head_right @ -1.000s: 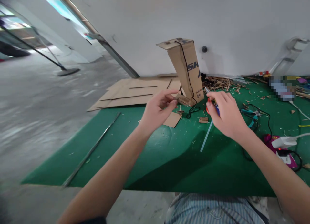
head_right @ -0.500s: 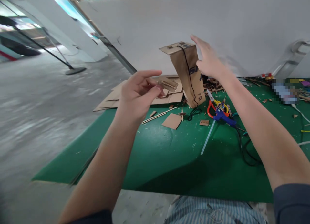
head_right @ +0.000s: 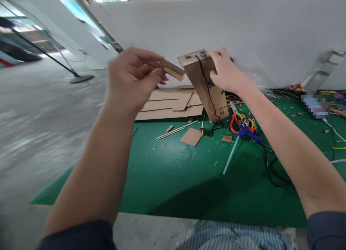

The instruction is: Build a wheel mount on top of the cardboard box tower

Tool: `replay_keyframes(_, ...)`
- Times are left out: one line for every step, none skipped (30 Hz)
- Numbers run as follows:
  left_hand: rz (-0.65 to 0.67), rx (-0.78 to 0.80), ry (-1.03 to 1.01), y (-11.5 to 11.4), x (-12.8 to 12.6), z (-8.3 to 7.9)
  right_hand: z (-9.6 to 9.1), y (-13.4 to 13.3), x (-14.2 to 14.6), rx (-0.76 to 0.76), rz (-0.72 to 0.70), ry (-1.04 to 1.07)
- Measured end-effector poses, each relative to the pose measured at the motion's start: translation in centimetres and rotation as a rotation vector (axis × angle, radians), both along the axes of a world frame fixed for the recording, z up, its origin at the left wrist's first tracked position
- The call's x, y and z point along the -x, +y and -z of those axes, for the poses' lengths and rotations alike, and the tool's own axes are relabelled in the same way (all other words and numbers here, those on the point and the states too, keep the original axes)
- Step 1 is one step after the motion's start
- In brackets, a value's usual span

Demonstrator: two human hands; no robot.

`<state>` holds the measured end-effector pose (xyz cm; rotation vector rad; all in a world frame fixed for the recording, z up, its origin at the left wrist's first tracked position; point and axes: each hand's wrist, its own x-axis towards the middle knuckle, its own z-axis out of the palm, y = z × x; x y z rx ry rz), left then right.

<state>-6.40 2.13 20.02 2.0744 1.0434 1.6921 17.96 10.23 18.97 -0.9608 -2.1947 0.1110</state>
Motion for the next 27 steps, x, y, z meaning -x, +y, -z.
replay_keyframes(0.007, -0.015, 0.033, 0.6, 0.3, -0.8, 0.0, -0.2, 0.1, -0.003, 0.010, -0.009)
replay_keyframes(0.015, -0.034, 0.066, 1.0, 0.5, -1.6, 0.0, -0.4, 0.2, -0.006, 0.032, -0.019)
replay_keyframes(0.019, -0.052, 0.097, 1.3, 0.6, -2.4, 0.0, -0.5, 0.3, -0.012, 0.062, -0.027)
replay_keyframes(0.016, -0.064, 0.126, 1.5, 0.6, -3.3, 0.0, -0.7, 0.5, -0.025, 0.096, -0.033)
replay_keyframes(0.006, -0.067, 0.154, 1.6, 0.6, -4.1, -0.1, -0.9, 0.6, -0.044, 0.126, -0.040)
replay_keyframes(-0.003, -0.063, 0.193, 1.6, 0.5, -4.9, -0.2, -1.0, 0.8, -0.067, 0.147, -0.048)
replay_keyframes(-0.014, -0.053, 0.244, 1.6, 0.3, -5.7, -0.3, -1.1, 0.9, -0.091, 0.154, -0.059)
replay_keyframes(-0.028, -0.039, 0.308, 1.6, 0.1, -6.4, -0.4, -1.2, 1.0, -0.112, 0.151, -0.072)
replay_keyframes(-0.051, -0.022, 0.380, 1.6, -0.2, -7.0, -0.5, -1.2, 1.1, -0.129, 0.140, -0.086)
replay_keyframes(-0.083, 0.000, 0.454, 1.5, -0.5, -7.5, -0.7, -1.1, 1.3, -0.139, 0.127, -0.103)
replay_keyframes(-0.117, 0.026, 0.521, 1.5, -0.8, -8.0, -0.8, -0.9, 1.4, -0.142, 0.114, -0.121)
replay_keyframes(-0.153, 0.056, 0.577, 1.4, -1.1, -8.4, -0.9, -0.7, 1.6, -0.138, 0.103, -0.141)
replay_keyframes(-0.185, 0.088, 0.619, 1.4, -1.4, -8.8, -0.9, -0.4, 1.7, -0.132, 0.094, -0.164)
replay_keyframes(-0.210, 0.122, 0.650, 1.4, -1.7, -9.2, -0.9, -0.1, 1.9, -0.127, 0.086, -0.185)
replay_keyframes(-0.230, 0.159, 0.670, 1.4, -2.0, -9.5, -0.8, 0.1, 2.1, -0.123, 0.079, -0.202)
replay_keyframes(-0.242, 0.197, 0.682, 1.5, -2.3, -9.8, -0.7, 0.3, 2.2, -0.122, 0.073, -0.213)
replay_keyframes(-0.249, 0.234, 0.690, 1.6, -2.4, -10.1, -0.6, 0.5, 2.3, -0.124, 0.068, -0.216)
replay_keyframes(-0.252, 0.264, 0.697, 1.7, -2.6, -10.4, -0.5, 0.5, 2.4, -0.128, 0.062, -0.215)
replay_keyframes(-0.256, 0.287, 0.708, 1.9, -2.7, -10.7, -0.4, 0.6, 2.4, -0.132, 0.055, -0.212)
replay_keyframes(-0.260, 0.300, 0.725, 2.0, -2.8, -10.9, -0.3, 0.6, 2.4, -0.136, 0.046, -0.210)
replay_keyframes(-0.267, 0.299, 0.750, 2.2, -2.9, -11.1, -0.3, 0.6, 2.3, -0.141, 0.037, -0.209)
replay_keyframes(-0.275, 0.285, 0.785, 2.4, -3.0, -11.2, -0.2, 0.7, 2.2, -0.147, 0.027, -0.206)
replay_keyframes(-0.284, 0.264, 0.823, 2.5, -3.0, -11.4, -0.2, 0.8, 2.1, -0.152, 0.019, -0.202)
replay_keyframes(-0.292, 0.243, 0.860, 2.7, -3.1, -11.5, -0.2, 0.9, 2.0, -0.156, 0.012, -0.194)
replay_keyframes(-0.300, 0.229, 0.891, 2.9, -3.2, -11.5, -0.2, 1.0, 1.9, -0.158, 0.008, -0.185)
replay_keyframes(-0.307, 0.224, 0.918, 3.1, -3.3, -11.5, -0.2, 1.1, 1.8, -0.158, 0.002, -0.174)
replay_keyframes(-0.315, 0.226, 0.940, 3.2, -3.4, -11.5, -0.2, 1.2, 1.8, -0.158, -0.004, -0.164)
